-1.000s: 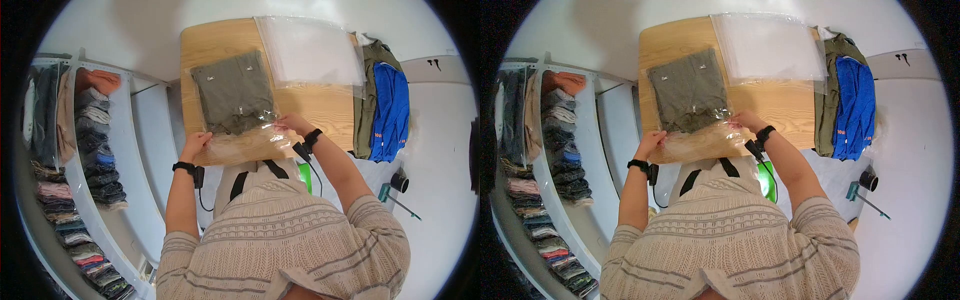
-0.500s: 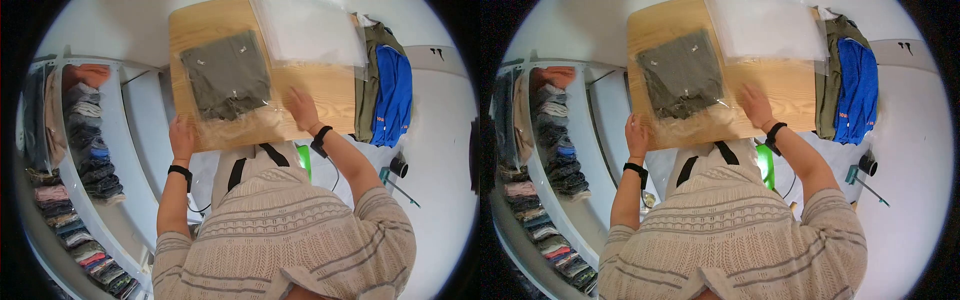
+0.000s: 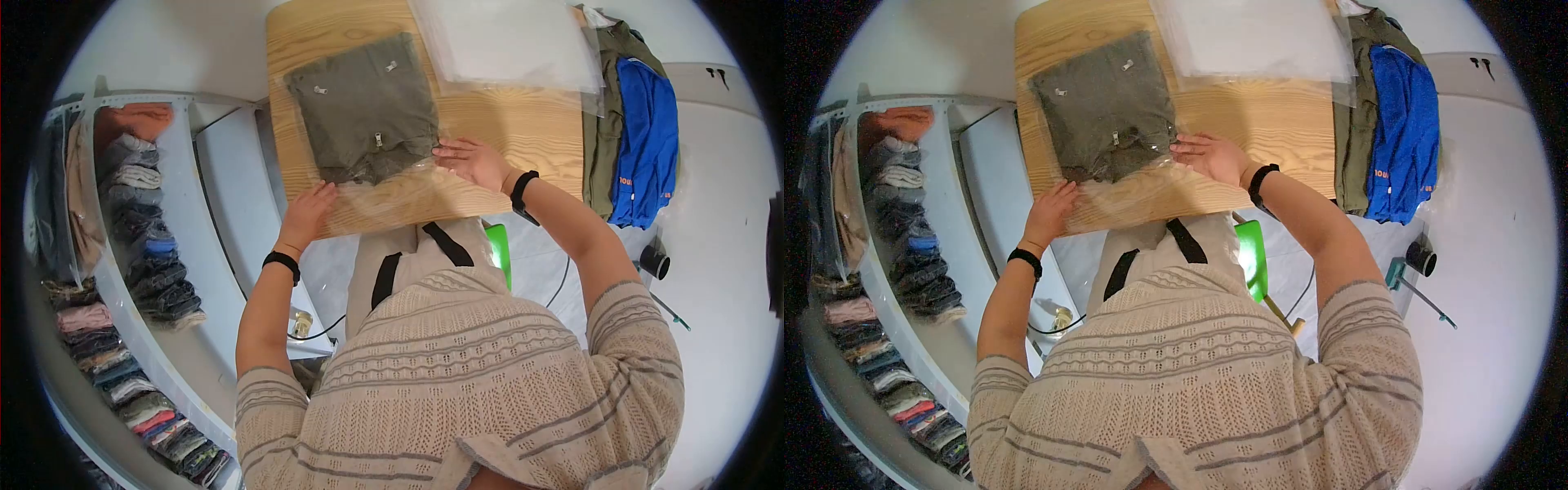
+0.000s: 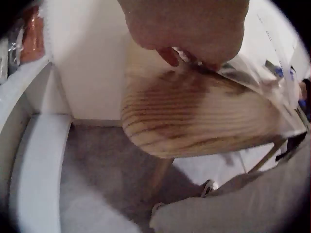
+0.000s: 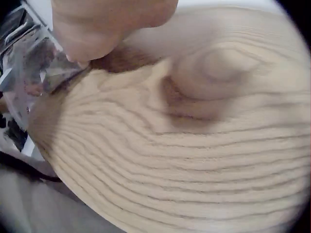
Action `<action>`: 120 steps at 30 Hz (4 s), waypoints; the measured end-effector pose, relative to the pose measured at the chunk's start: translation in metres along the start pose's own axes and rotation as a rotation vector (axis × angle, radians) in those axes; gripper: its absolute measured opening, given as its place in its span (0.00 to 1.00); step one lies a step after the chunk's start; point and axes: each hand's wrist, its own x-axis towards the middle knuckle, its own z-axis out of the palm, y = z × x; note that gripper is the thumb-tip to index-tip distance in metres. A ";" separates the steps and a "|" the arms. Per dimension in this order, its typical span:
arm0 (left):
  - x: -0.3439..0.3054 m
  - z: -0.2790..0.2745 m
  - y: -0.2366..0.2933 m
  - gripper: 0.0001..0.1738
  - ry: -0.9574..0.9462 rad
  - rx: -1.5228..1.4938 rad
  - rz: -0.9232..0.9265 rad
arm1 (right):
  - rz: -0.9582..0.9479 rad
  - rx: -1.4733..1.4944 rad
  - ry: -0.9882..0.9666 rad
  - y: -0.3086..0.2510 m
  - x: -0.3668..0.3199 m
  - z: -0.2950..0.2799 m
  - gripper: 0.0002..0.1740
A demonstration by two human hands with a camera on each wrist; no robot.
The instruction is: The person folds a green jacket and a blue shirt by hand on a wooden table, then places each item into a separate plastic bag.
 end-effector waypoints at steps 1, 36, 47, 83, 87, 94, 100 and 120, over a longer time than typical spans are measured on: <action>0.000 0.003 -0.004 0.17 0.025 -0.143 -0.040 | 0.002 -0.001 0.000 0.003 -0.002 0.002 0.20; 0.034 0.023 0.009 0.20 0.470 -0.730 -0.943 | 1.057 0.251 0.599 -0.024 0.044 0.040 0.21; 0.041 0.020 0.025 0.21 0.582 -0.694 -0.946 | 1.162 0.359 0.617 -0.028 0.052 0.042 0.24; 0.118 0.000 0.025 0.35 0.146 0.335 -0.325 | 0.248 -0.265 0.121 -0.037 0.124 0.004 0.27; 0.117 0.011 0.014 0.38 0.130 0.337 -0.327 | 0.170 -0.177 0.192 -0.016 0.127 0.003 0.26; 0.120 0.014 0.006 0.38 0.021 0.272 -0.328 | 0.175 -0.072 0.188 -0.010 0.129 0.009 0.26; 0.124 0.010 0.004 0.38 -0.001 0.193 -0.337 | 0.166 -0.070 0.173 -0.007 0.134 0.004 0.25; 0.129 0.016 -0.019 0.40 0.203 0.292 -0.241 | 0.259 -0.191 0.237 0.011 0.141 -0.005 0.34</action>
